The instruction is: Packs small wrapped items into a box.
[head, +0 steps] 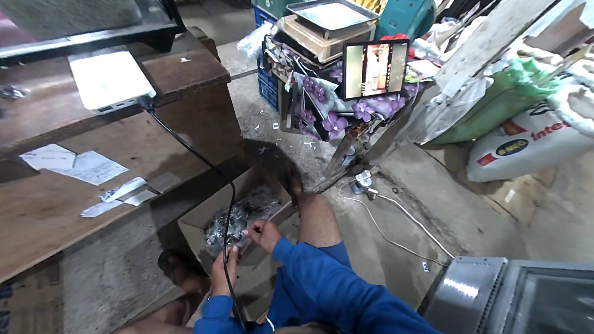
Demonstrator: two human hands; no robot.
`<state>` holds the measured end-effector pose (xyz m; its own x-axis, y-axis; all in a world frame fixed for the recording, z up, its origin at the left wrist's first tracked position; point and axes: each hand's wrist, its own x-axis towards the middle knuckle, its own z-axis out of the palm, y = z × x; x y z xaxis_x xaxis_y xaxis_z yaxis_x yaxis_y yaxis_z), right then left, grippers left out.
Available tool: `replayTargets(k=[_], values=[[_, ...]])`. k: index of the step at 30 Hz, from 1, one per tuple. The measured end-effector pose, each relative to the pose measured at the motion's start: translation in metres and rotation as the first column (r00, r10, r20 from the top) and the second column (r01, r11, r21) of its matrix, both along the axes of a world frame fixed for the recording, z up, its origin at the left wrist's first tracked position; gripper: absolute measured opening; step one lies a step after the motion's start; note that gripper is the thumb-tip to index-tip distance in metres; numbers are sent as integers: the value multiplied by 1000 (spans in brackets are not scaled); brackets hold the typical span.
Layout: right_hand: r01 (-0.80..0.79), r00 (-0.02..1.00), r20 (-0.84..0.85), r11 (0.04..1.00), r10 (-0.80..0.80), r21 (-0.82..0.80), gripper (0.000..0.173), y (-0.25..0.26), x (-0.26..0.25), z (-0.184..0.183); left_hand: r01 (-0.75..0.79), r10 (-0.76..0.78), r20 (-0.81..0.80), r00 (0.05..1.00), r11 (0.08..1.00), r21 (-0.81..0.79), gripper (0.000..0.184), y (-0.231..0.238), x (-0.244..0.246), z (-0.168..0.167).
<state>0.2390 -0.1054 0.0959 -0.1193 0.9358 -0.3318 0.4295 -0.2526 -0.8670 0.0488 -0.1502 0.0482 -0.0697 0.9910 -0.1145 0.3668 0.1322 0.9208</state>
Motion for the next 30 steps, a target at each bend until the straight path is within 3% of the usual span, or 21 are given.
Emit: replayTargets(k=[6, 13, 18, 23, 26, 30], values=[[-108, 990, -95, 994, 107, 2, 38, 0, -3, -12, 120, -97, 149, 984, 981, -152, 31, -2, 0, 8], [-183, 977, -118, 982, 176, -50, 42, -10, -14, -19, 159, -142, 144, 979, 980, -117, 27, -3, 2, 6], [-128, 989, -83, 987, 120, -99, 42, -11, -14, -16, 198, -180, 139, 974, 971, -134, 31, -2, 6, 11], [-88, 996, 5, 995, 89, -46, 40, -8, -12, -10, 201, -191, 77, 979, 967, -159, 36, -3, 14, 21], [-8, 999, 36, 999, 9, -39, 37, -1, -6, -4, 187, -176, 71, 982, 960, -208, 36, -3, 17, 26], [166, 986, 23, 983, -165, -74, 35, 10, 9, 16, 217, -175, 184, 967, 946, -242, 33, -3, 16, 20]])
